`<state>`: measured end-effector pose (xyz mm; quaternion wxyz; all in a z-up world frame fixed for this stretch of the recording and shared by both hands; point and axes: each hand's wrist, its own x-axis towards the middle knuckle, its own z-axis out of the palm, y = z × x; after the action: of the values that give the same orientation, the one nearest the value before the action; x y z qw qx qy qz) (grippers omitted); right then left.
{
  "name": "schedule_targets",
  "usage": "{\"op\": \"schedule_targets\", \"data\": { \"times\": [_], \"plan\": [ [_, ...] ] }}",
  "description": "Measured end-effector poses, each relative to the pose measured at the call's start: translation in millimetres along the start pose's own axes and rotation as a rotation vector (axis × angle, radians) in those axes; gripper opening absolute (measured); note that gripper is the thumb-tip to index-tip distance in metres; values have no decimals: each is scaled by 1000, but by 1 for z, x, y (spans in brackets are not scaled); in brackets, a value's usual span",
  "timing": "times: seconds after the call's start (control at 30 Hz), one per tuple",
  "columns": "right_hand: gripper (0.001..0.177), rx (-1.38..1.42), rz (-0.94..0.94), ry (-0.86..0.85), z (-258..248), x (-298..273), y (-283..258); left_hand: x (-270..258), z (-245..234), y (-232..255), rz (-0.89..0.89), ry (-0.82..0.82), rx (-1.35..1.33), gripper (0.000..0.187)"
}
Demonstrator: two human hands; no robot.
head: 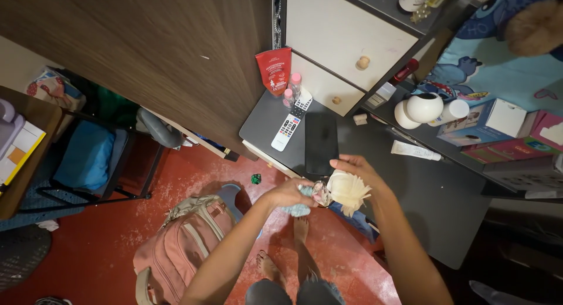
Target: The person packs a pink backpack with daily essentials from a cluttered desk. They place a black pouch, several small boxes, a white bottle, and a white cloth into the bag, then zip it closed. The person then wipes the desk surface with the cloth.
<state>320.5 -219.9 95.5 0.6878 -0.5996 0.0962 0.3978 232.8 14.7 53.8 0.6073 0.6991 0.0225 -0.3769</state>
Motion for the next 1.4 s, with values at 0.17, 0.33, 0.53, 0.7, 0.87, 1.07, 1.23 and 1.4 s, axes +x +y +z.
{"op": "schedule_targets", "data": {
  "times": [0.17, 0.33, 0.53, 0.7, 0.87, 1.07, 1.23, 1.4],
  "plan": [
    [20, -82, -162, -55, -6, -22, -25, -7, -15, 73, 102, 317, 573, 47],
    [21, -50, -124, -28, -27, -28, -20, -8, -16, 107, 657, 744, 779, 50],
    [24, 93, -136, -75, -19, -14, -5, 2, -20, 122, 842, 966, 838, 53],
    [29, 239, -297, -90, 1, -49, -44, 14, -34, 156, 941, 1012, 658, 49],
    [30, 191, -482, -22, 23, -97, -103, 4, -46, 134, 652, 72, -288, 82],
    [21, -38, -753, 120, -10, -110, -148, -14, 20, 33, 178, -423, 38, 82],
    [23, 63, -694, 234, -54, -143, -99, -65, -40, 27, 102, -215, -3, 65],
    [29, 77, -270, 326, -90, -137, 19, -128, -100, 120, 25, 334, 590, 35]
  ]
}}
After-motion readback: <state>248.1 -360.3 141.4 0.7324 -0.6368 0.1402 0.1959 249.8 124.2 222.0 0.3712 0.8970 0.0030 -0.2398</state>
